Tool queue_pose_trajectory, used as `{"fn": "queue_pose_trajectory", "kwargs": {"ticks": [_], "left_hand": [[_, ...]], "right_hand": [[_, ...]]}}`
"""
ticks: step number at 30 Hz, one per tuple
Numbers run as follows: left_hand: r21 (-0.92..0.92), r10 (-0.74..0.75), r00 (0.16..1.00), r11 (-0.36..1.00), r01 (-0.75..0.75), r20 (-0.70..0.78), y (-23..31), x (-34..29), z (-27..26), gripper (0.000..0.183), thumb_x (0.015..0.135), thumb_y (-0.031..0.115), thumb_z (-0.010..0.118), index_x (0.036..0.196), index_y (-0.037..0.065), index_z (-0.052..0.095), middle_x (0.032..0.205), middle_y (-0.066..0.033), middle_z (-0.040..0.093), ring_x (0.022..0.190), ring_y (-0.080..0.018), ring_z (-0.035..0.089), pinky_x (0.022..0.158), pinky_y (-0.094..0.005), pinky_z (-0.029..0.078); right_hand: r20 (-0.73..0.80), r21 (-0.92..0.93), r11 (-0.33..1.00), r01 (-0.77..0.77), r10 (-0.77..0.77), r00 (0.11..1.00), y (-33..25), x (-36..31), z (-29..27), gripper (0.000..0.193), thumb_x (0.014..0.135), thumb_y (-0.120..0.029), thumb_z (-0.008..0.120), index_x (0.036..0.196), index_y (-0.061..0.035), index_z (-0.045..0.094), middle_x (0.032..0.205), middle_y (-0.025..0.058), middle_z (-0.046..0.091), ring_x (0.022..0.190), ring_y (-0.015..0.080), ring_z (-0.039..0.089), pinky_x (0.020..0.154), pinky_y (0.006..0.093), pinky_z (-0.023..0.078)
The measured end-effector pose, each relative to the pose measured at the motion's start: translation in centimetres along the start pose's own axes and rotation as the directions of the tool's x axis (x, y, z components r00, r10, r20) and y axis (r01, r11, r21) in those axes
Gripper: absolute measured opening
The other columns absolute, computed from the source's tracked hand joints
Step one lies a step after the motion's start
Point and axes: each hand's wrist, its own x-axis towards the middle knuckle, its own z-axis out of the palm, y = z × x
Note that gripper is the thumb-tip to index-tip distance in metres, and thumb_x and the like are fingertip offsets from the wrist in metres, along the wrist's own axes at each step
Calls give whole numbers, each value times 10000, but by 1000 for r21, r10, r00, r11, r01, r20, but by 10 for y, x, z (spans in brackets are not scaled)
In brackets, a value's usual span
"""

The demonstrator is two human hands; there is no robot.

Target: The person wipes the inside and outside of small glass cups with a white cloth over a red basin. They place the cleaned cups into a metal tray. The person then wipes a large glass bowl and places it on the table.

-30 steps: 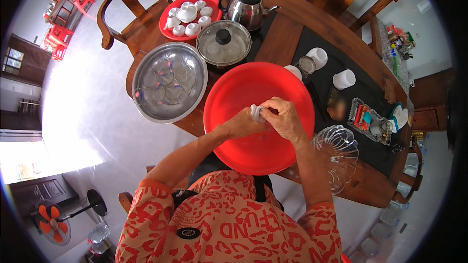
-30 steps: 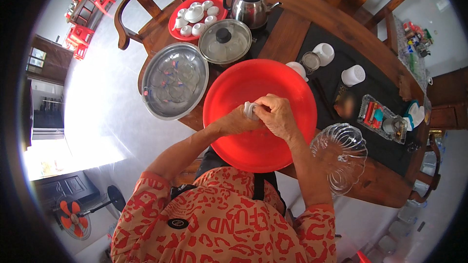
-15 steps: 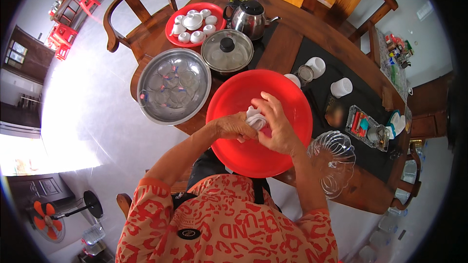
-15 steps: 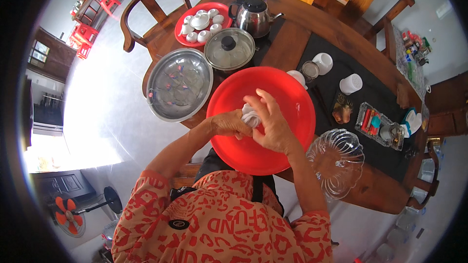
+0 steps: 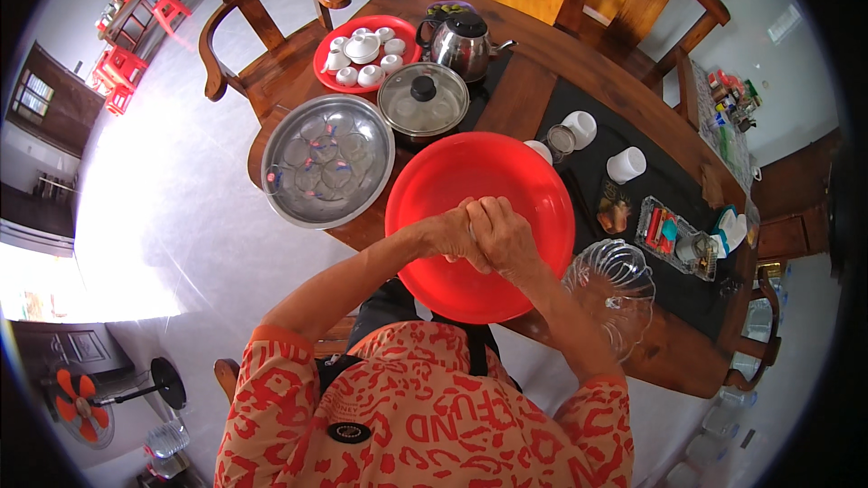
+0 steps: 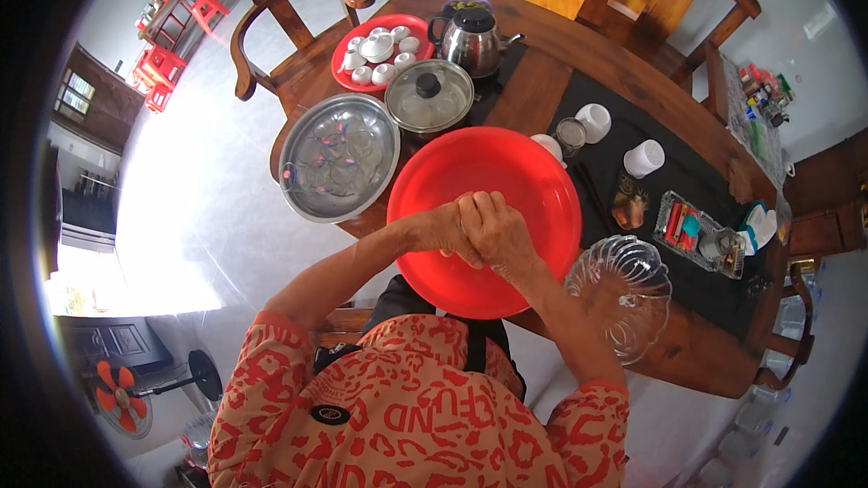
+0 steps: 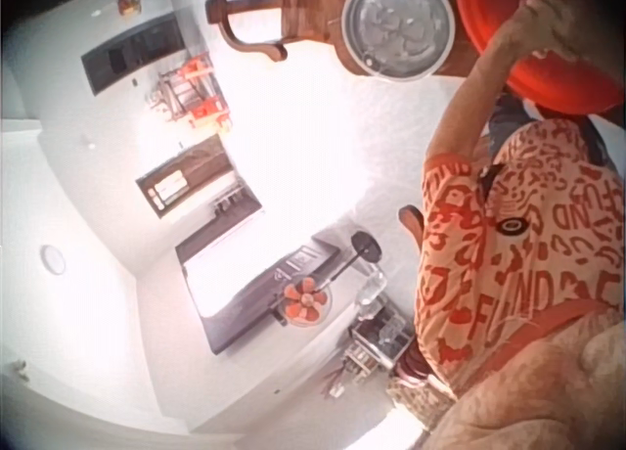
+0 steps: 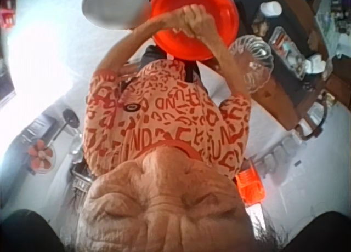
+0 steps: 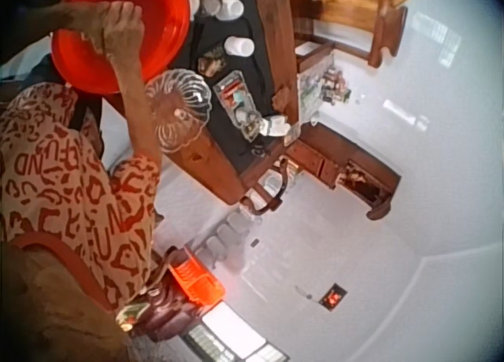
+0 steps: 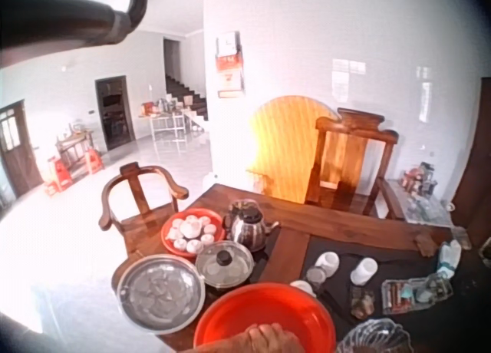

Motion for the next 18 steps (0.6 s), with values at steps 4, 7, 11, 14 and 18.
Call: {"fn": "queue_pose_trajectory", "kwargs": {"ticks": [4, 7, 11, 14, 18], "left_hand": [[-162, 23, 996, 987, -9, 86, 0, 4, -4, 864, 576, 87, 764, 1294, -47, 302, 667, -30, 506, 555, -137, 482, 458, -244, 378], [-306, 10, 988, 951, 38, 155, -9, 1, -9, 746, 602, 78, 720, 1211, -11, 299, 716, -36, 491, 602, -131, 490, 507, -252, 393], [-286, -109, 992, 950, 123, 64, -1, -11, -9, 596, 640, 93, 698, 1131, 14, 370, 755, -53, 500, 643, -136, 501, 562, -256, 414], [51, -97, 993, 994, 94, 72, 10, -14, -12, 787, 655, 100, 709, 1294, -34, 270, 804, -67, 527, 683, -146, 517, 587, -249, 422], [82, -72, 994, 994, 65, 87, 12, -12, -9, 1065, 668, 130, 727, 1419, -53, -5, 868, -92, 543, 758, -168, 546, 651, -265, 459]], "right_hand": [[-57, 56, 998, -1, 4, 998, 4, -2, -3, 310, 662, -62, 659, 953, -41, 556, 826, 72, 503, 741, 221, 561, 558, 303, 514], [46, 61, 998, 10, -13, 999, 0, 2, -17, 241, 665, -46, 649, 890, -59, 565, 813, 70, 504, 749, 227, 561, 566, 319, 508], [177, -6, 999, -52, 52, 983, -3, 1, -23, 330, 643, -41, 671, 951, -55, 554, 841, 80, 512, 773, 241, 562, 586, 335, 507], [142, 42, 995, -95, 89, 986, -8, 1, -21, 411, 639, -46, 691, 1018, -55, 531, 871, 91, 512, 800, 259, 572, 595, 354, 511], [131, 201, 958, -205, 181, 975, -16, -4, -10, 473, 638, -49, 711, 1066, -57, 509, 898, 101, 509, 837, 284, 584, 609, 384, 514]]}}
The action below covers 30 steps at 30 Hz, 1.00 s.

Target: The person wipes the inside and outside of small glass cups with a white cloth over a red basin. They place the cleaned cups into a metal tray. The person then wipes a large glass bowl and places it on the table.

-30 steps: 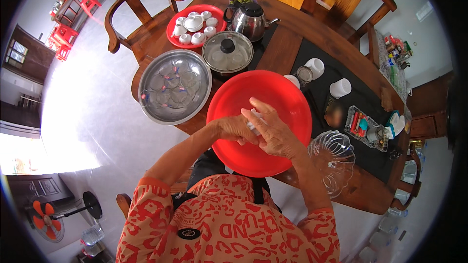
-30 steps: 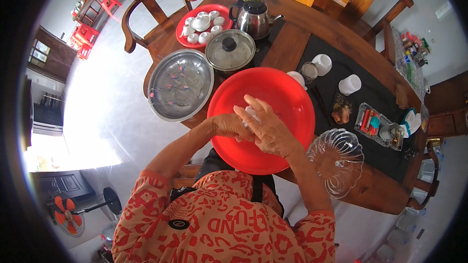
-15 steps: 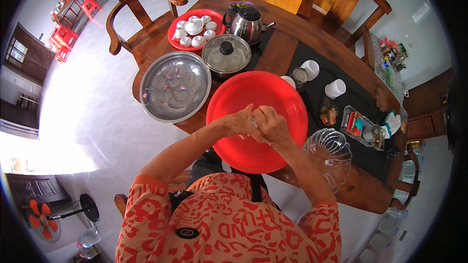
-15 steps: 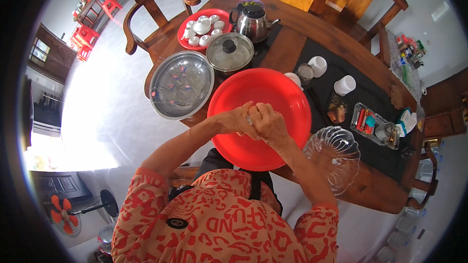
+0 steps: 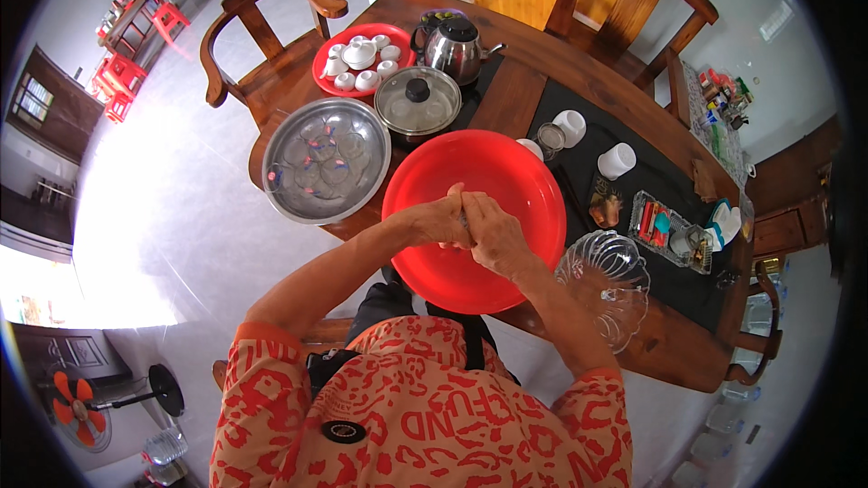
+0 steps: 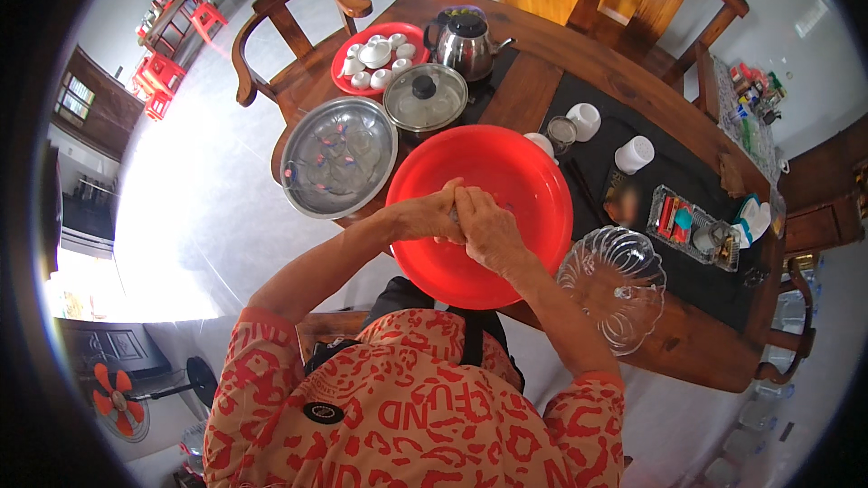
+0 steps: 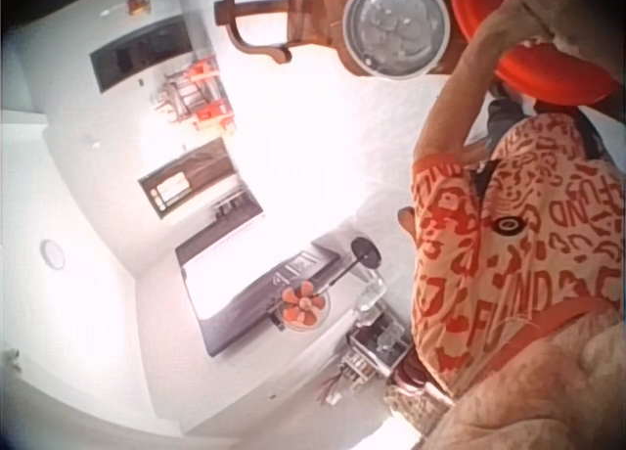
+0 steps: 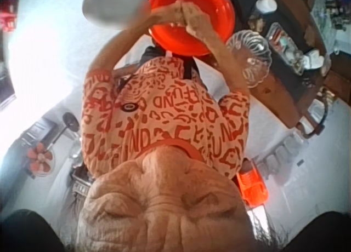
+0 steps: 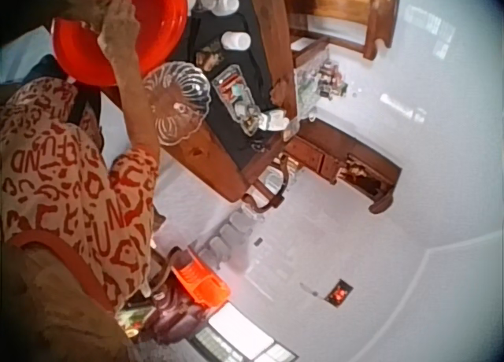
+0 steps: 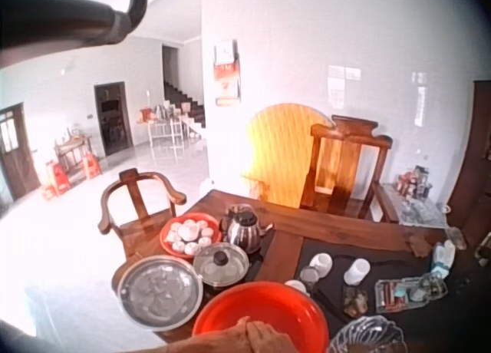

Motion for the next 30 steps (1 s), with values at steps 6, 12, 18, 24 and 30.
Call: {"fn": "queue_pose_trajectory", "kwargs": {"ticks": [6, 12, 18, 24, 30], "left_hand": [[-49, 3, 992, 999, -9, -130, 18, -18, 7, 1131, 681, 174, 725, 1424, -43, -100, 932, -106, 558, 821, -189, 574, 693, -281, 485], [-219, -35, 991, 974, 63, 130, 18, -25, -10, 588, 721, 304, 729, 1180, 11, 506, 927, -86, 597, 844, -167, 611, 606, -283, 474], [-226, -15, 938, 969, 99, 347, 36, -45, -11, 202, 783, 245, 716, 827, 73, 621, 683, 9, 557, 695, -120, 602, 505, -247, 380], [-226, -66, 917, 960, 166, 393, 42, -33, -15, 184, 793, 173, 662, 676, 153, 521, 577, 73, 362, 531, -59, 362, 489, -232, 309], [240, 30, 999, 970, -39, 43, 54, -15, -17, 215, 742, 276, 630, 668, 92, 548, 567, 5, 458, 507, -124, 445, 462, -296, 354]], "right_hand": [[61, -6, 1000, -22, 22, 998, -5, 7, -20, 377, 644, -73, 726, 965, -57, 530, 866, 89, 512, 822, 283, 586, 601, 383, 509], [-58, -202, 966, 164, -179, 982, -8, 20, -37, 187, 687, -117, 668, 800, -72, 526, 767, 52, 487, 707, 227, 558, 569, 364, 489], [-135, -349, 811, 469, -539, 831, -30, 40, -64, 131, 700, -165, 618, 756, -93, 524, 692, 18, 434, 624, 150, 500, 481, 287, 381], [-69, -529, 735, 424, -535, 842, -28, 52, -78, 124, 681, -168, 602, 674, -110, 493, 608, 11, 438, 552, 143, 484, 475, 281, 362], [54, -600, 695, 396, -458, 887, -2, 64, -84, 180, 669, -125, 601, 637, -112, 425, 584, 24, 452, 536, 165, 528, 450, 291, 389]]}}
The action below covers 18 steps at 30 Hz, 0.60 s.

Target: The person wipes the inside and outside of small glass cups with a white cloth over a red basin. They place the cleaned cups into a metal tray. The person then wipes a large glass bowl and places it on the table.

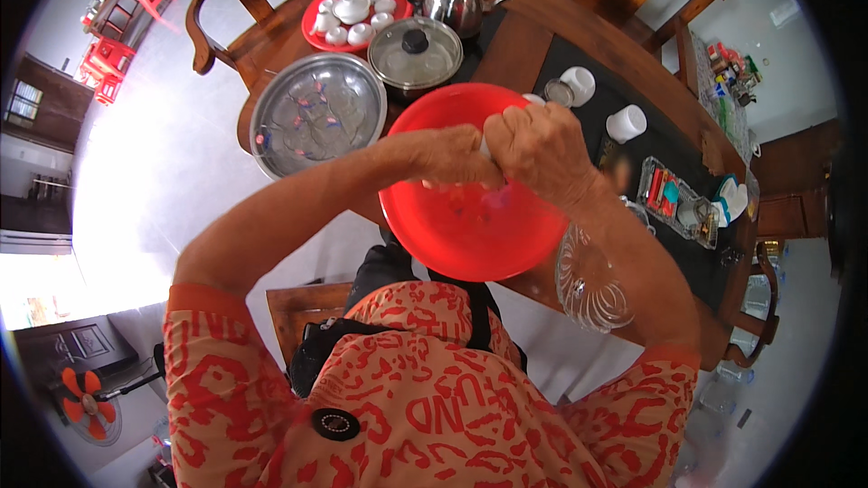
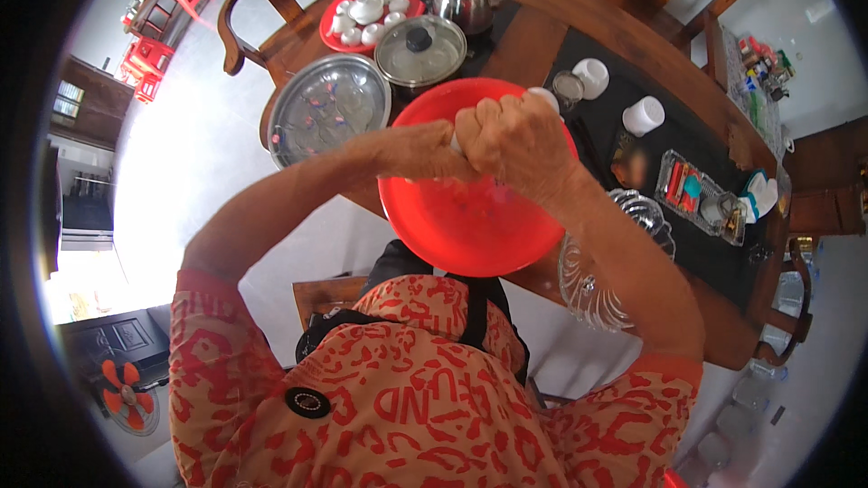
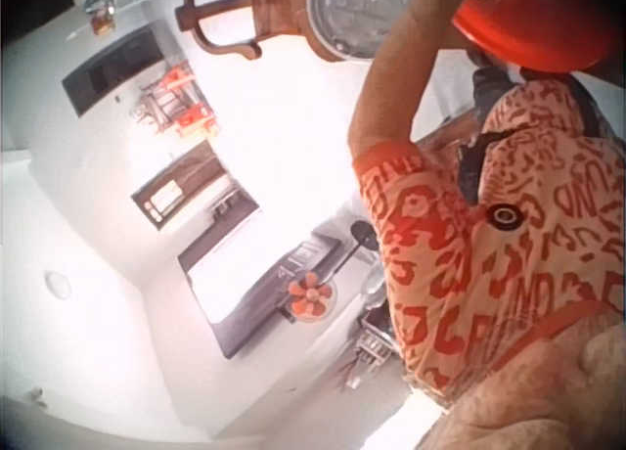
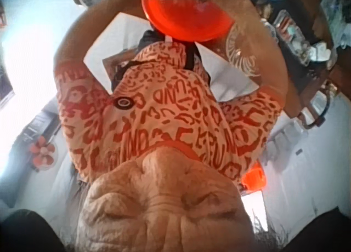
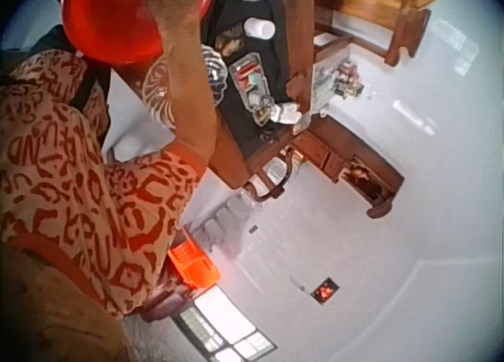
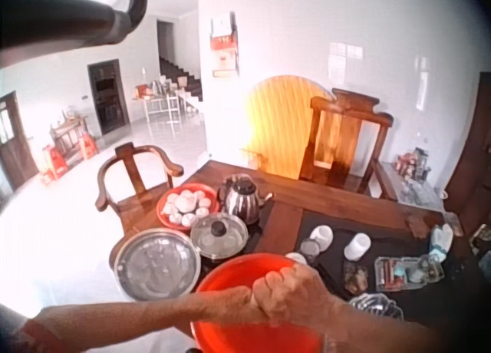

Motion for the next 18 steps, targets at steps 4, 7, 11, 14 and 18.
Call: {"fn": "queue_pose_trajectory", "kwargs": {"ticks": [4, 7, 11, 14, 18], "left_hand": [[247, 158, 977, 962, -120, -142, -5, 12, -1, 280, 749, 306, 583, 719, 28, 585, 620, -118, 576, 586, -252, 567, 547, -395, 437], [450, 100, 971, 893, 10, -219, -7, 17, 3, 363, 805, 369, 557, 779, 12, 618, 712, -180, 638, 743, -342, 640, 662, -420, 491], [611, 13, 958, 772, 173, -287, -3, 25, 6, 406, 833, 419, 574, 818, 20, 645, 765, -173, 662, 789, -339, 663, 676, -424, 526], [710, 47, 963, 686, 161, -264, -14, 36, 8, 344, 851, 370, 579, 828, 36, 659, 773, -143, 675, 762, -310, 676, 637, -418, 536], [830, 146, 961, 545, 121, -236, -36, 50, 14, 272, 843, 317, 592, 801, 55, 655, 748, -117, 680, 724, -278, 683, 588, -402, 536]], "right_hand": [[158, 92, 995, -39, 24, 987, 7, -5, 13, 190, 677, -107, 610, 654, -103, 422, 554, 34, 458, 497, 188, 549, 423, 299, 426], [323, 163, 979, -122, 64, 944, 5, -6, 15, 164, 699, -122, 640, 662, -97, 482, 541, 61, 548, 512, 211, 610, 444, 321, 467], [464, 224, 942, -250, 123, 877, 3, -14, 30, 128, 725, -131, 643, 697, -73, 533, 583, 95, 608, 567, 259, 645, 492, 357, 497], [508, 250, 900, -357, 191, 840, -4, -26, 46, 116, 727, -131, 635, 722, -53, 548, 591, 113, 610, 585, 282, 646, 519, 387, 508], [614, 333, 770, -544, 260, 745, -14, -36, 60, 145, 749, -173, 617, 738, -30, 594, 664, 172, 633, 672, 345, 649, 585, 433, 519]]}}
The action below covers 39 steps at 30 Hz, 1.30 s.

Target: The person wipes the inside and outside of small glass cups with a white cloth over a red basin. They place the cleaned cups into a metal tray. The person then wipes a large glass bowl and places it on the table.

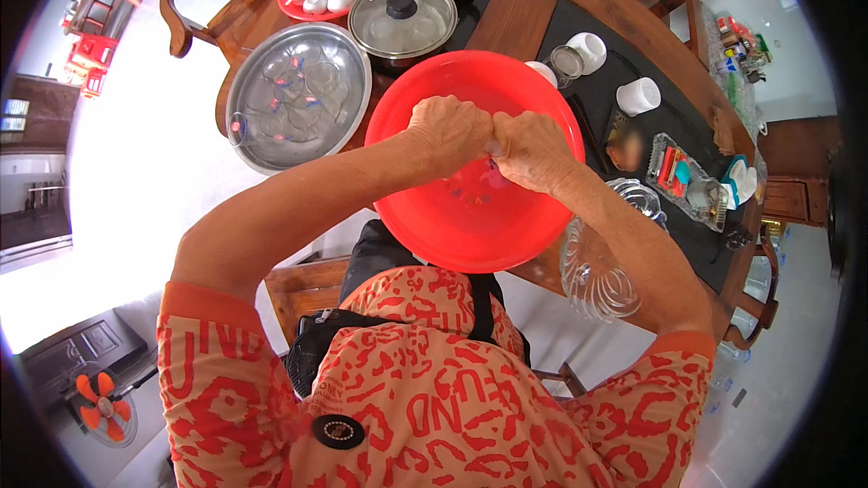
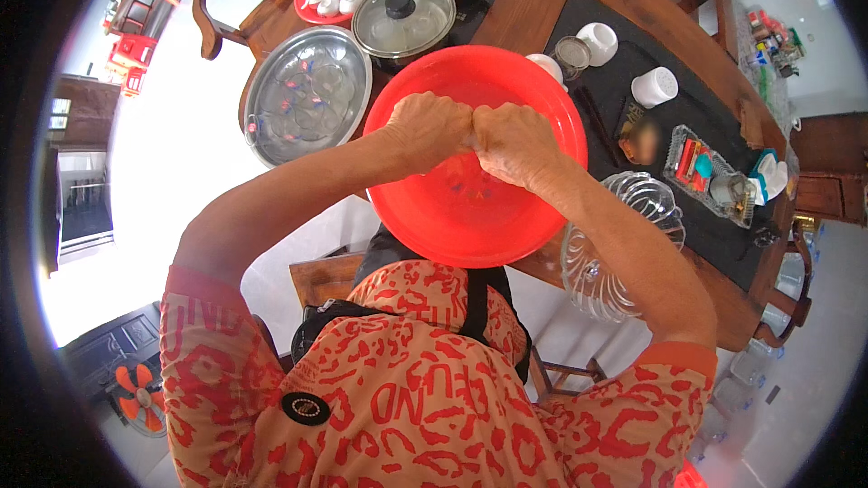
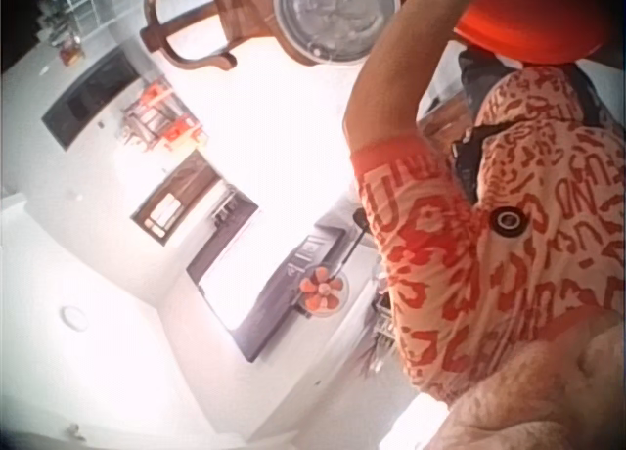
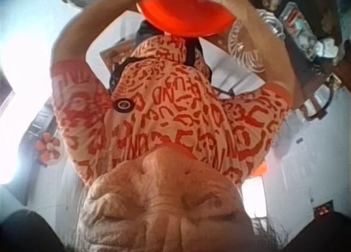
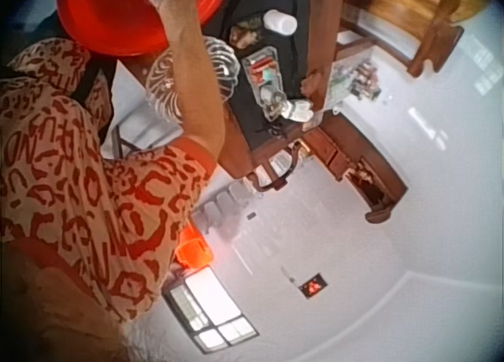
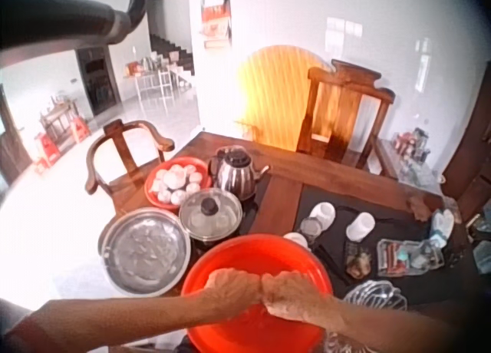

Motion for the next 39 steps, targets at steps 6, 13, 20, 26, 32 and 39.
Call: {"fn": "queue_pose_trajectory", "kwargs": {"ticks": [6, 13, 20, 26, 32, 39], "left_hand": [[27, -4, 991, 1000, 8, -133, 1, 17, 62, 199, 785, 264, 637, 797, 66, 623, 700, -139, 662, 655, -294, 674, 542, -429, 525], [-314, -108, 986, 947, 64, -125, 3, -4, 62, 334, 703, 295, 710, 905, 50, 608, 831, -155, 667, 775, -273, 673, 553, -431, 513], [-871, 465, 837, -236, 431, 289, -26, -38, 11, 651, 728, 473, 717, 1167, 27, 538, 991, -123, 611, 797, -203, 631, 480, -333, 538], [-892, 601, 750, -132, 432, 275, -1, -54, 1, 450, 778, 311, 727, 1076, 14, 567, 767, -67, 549, 576, -116, 492, 436, -225, 382], [-838, 572, 714, -83, 540, 403, 9, -64, -9, 245, 824, 174, 701, 708, 167, 485, 581, 84, 320, 501, -41, 283, 440, -209, 207], [-727, 166, 978, 686, -23, 125, 21, -59, -27, 305, 748, 366, 691, 693, 85, 585, 594, -58, 533, 536, -242, 533, 470, -357, 417]], "right_hand": [[199, 456, 847, -272, 201, 959, 21, -15, 70, 237, 757, -245, 604, 822, -23, 650, 805, 257, 637, 830, 437, 616, 756, 540, 478], [-229, 91, 996, 6, 15, 973, 15, -15, 47, 142, 781, -179, 602, 737, -73, 517, 631, 145, 583, 632, 352, 625, 534, 469, 489], [-601, -283, 926, 248, -373, 707, -17, -17, -2, 149, 691, -165, 612, 664, -123, 471, 578, 10, 421, 508, 181, 492, 464, 317, 331], [-626, -403, 842, 359, -539, 563, -43, -25, -21, 110, 680, -185, 620, 726, -119, 545, 587, -23, 350, 548, 136, 417, 498, 295, 280], [-529, -495, 786, 369, -610, 590, -61, -35, -48, 114, 658, -191, 623, 716, -116, 560, 594, -23, 364, 562, 134, 417, 504, 300, 269], [-332, -543, 782, 305, -534, 778, -42, -29, -51, 168, 653, -144, 599, 592, -135, 442, 527, 1, 457, 497, 148, 491, 464, 318, 306]]}}
